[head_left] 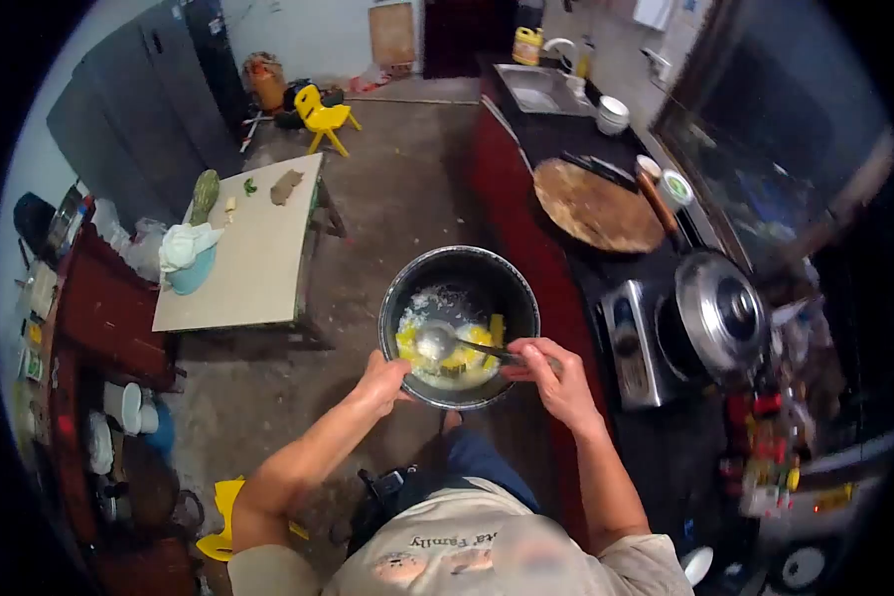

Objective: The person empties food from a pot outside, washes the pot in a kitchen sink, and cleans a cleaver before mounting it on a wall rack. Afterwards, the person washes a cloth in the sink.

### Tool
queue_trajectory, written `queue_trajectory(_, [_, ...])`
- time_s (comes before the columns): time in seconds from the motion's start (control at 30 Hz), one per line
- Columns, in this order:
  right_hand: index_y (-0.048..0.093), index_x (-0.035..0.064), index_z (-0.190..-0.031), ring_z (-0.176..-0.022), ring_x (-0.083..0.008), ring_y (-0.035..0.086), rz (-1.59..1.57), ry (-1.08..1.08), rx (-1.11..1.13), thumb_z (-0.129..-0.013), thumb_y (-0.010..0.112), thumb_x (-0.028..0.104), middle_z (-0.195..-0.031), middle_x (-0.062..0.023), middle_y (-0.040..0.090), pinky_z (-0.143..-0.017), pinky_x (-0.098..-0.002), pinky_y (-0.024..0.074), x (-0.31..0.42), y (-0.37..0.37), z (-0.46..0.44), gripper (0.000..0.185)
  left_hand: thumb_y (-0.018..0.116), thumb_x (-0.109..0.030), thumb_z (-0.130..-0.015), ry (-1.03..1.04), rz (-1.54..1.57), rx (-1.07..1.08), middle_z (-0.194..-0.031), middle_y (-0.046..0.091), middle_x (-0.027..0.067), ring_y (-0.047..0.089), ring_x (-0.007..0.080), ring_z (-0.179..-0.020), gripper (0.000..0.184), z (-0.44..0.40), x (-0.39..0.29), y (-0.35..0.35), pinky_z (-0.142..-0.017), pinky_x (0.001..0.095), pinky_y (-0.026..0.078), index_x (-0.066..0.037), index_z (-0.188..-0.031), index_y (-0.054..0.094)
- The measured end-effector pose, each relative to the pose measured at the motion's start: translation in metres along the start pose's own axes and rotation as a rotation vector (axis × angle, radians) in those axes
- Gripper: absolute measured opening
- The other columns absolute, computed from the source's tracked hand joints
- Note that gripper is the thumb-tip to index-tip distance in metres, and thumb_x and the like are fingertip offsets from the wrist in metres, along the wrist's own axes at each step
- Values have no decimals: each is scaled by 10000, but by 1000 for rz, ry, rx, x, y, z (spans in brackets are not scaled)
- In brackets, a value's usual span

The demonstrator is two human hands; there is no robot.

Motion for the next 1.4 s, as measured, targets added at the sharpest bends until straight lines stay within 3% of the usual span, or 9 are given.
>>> queue_trajectory(0.1, [603, -37, -1032, -827, -174, 640, 440, -387, 145, -959, 491, 155, -926, -96, 607, -746, -286, 508, 25, -6, -79, 234, 432, 41, -803, 38, -9, -49, -1065, 590, 204, 652, 320, -862, 448, -58, -39, -21, -595, 461, 597, 48, -1251, 408])
queue_trajectory(0.27, [585, -1, -1068, -924, -291, 581, 621, -523, 291, -887, 564, 61, -1029, -152, 535, -774, -312, 487, 54, 31, -212, 192, 420, 44, -832, 43, -34, -161, -1190, 524, 203, 631, 324, -945, 529, -137, -120, -44, -597, 456, 600, -18, -1342, 295])
queue_trajectory(0.53, [548, 29, -1152, -1005, -325, 568, 814, -743, 649, -824, 602, 48, -1109, -162, 519, -839, -367, 494, 7, 85, -388, 333, 434, 72, -769, 94, 140, -131, -1186, 484, 215, 618, 370, -940, 560, -315, -197, -98, -567, 482, 595, -38, -1298, 288])
queue_trajectory(0.77, [620, 28, -1066, -986, -294, 578, 753, -532, 828, -869, 595, 126, -1062, -132, 551, -830, -365, 493, 23, 129, -581, 222, 413, 71, -776, 74, 169, -172, -1194, 495, 209, 606, 384, -970, 583, -467, -324, -161, -588, 519, 591, -92, -1324, 298])
queue_trajectory(1.1, [632, 20, -992, -986, -304, 585, 424, -127, 295, -790, 662, 58, -1051, -158, 593, -858, -359, 472, -2, 129, -830, 208, 450, -1, -874, 105, 146, -193, -1196, 490, 187, 578, 370, -1004, 534, -728, -453, -212, -573, 503, 591, -152, -1347, 256])
queue_trajectory(1.23, [586, 13, -1042, -962, -266, 592, 562, 15, 221, -738, 592, -51, -1003, -129, 590, -822, -340, 483, -8, 115, -958, 310, 453, 6, -875, 112, 169, -249, -1244, 459, 174, 565, 368, -1024, 548, -816, -521, -202, -600, 517, 586, -165, -1353, 246])
queue_trajectory(1.27, [599, 49, -1053, -925, -297, 617, 497, 80, 256, -739, 606, 46, -970, -139, 636, -798, -358, 492, -24, 107, -997, 313, 455, 7, -876, 127, 161, -270, -1256, 451, 170, 560, 369, -1033, 552, -843, -548, -199, -610, 524, 584, -166, -1354, 242])
queue_trajectory(1.37, [615, 98, -1064, -866, -325, 636, 883, 158, 364, -755, 595, 160, -907, -152, 667, -769, -394, 498, -6, 94, -1100, 316, 461, 59, -831, 203, -2, -309, -1222, 492, 144, 537, 307, -1063, 556, -928, -595, -207, -764, 462, 554, -133, -1333, 319])
queue_trajectory(1.4, [625, 130, -1070, -828, -343, 634, 915, 26, 310, -761, 568, 215, -866, -166, 664, -755, -432, 492, -14, 89, -1131, 326, 461, 88, -798, 218, -54, -355, -1192, 521, 127, 546, 244, -1037, 550, -953, -613, -208, -881, 356, 468, -88, -1310, 365])
Point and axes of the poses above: each hand's wrist, its own z-axis away from the middle knuckle, its own y-axis out of the palm, x = y × z, the point moved 2 cm from there along -z, towards the middle knuckle
